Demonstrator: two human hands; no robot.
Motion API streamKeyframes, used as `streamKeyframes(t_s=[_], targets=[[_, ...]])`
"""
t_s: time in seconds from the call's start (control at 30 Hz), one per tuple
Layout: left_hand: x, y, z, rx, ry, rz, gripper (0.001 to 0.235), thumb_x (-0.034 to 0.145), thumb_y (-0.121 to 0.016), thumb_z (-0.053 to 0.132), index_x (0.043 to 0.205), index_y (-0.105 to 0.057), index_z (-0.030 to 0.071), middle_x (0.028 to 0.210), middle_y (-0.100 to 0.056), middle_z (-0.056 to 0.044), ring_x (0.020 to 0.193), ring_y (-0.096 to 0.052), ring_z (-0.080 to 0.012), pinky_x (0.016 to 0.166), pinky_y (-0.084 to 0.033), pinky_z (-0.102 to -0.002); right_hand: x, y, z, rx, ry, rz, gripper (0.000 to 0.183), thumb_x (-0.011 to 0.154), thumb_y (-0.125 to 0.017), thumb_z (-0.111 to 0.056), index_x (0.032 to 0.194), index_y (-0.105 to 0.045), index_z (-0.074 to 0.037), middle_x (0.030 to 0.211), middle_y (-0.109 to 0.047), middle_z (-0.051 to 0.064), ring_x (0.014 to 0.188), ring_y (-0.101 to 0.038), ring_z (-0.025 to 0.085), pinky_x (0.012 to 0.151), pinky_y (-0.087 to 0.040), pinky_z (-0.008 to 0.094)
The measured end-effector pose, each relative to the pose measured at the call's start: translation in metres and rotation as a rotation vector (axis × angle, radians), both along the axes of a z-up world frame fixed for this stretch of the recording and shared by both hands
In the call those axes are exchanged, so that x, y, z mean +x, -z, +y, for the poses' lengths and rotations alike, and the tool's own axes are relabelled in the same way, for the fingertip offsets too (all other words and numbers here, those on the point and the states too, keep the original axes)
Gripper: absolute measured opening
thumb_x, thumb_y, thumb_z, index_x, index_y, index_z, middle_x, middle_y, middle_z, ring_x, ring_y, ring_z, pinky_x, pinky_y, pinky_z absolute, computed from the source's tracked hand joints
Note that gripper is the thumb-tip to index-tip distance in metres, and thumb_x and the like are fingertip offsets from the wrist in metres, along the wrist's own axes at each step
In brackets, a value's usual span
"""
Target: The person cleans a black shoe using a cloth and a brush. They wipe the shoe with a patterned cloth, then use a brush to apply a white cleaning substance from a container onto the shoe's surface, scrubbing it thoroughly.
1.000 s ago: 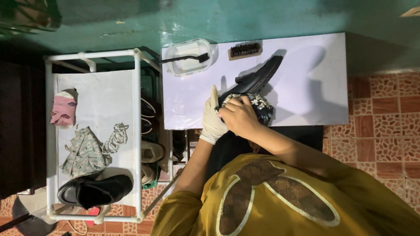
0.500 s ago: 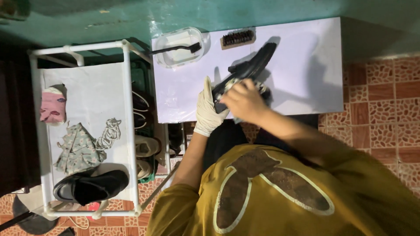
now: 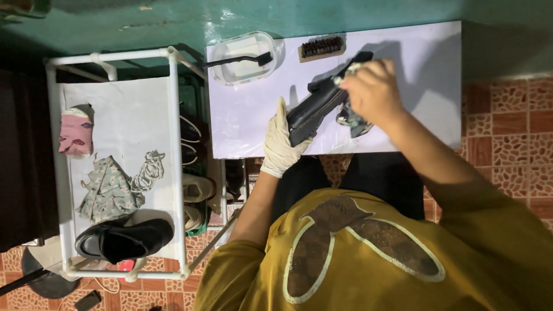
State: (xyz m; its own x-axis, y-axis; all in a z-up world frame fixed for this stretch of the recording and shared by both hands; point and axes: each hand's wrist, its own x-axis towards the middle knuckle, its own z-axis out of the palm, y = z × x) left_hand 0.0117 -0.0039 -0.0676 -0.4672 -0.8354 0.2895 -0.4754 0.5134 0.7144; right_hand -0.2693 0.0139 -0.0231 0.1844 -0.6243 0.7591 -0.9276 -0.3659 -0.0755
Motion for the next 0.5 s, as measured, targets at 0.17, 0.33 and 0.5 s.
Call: streamKeyframes(t_s=[0.17,0.33,0.5], targets=[[0.002,-0.003,0.0,-0.028,0.019,-0.021,0.122,0.075,-0.076,0.063,0.165,-0.013,0.008,0.125,-0.061,-0.013,0.109,-0.06,-0.0324,0.101,-0.049,-0.046,-0.011,-0.009,-0.007,0.088,0.021,-0.033,0.018,0.104,-0.068,-0.012,0.088,-0.074,-0.014,0.078,-0.064,-0.001,0.085,-0.063,0.022,0.08,-0.042,0.037],[0.003,-0.008,0.002,-0.07,0.023,-0.023,0.11,0.086,-0.068,0.063,0.165,-0.013,0.01,0.122,-0.058,-0.014,0.106,-0.058,-0.03,0.097,-0.05,-0.043,-0.025,-0.011,-0.015,0.193,0.002,-0.096,0.017,0.104,-0.067,0.004,0.092,-0.076,-0.005,0.081,-0.071,0.004,0.083,-0.064,0.023,0.086,-0.052,0.038],[0.003,-0.011,0.003,-0.021,0.042,-0.02,0.112,0.08,-0.075,0.051,0.166,-0.013,0.016,0.12,-0.057,-0.014,0.106,-0.057,-0.0317,0.095,-0.049,-0.044,-0.037,0.0,-0.02,0.244,0.048,-0.354,0.007,0.103,-0.072,0.001,0.097,-0.076,0.002,0.09,-0.073,0.012,0.088,-0.065,0.031,0.079,-0.051,0.04]])
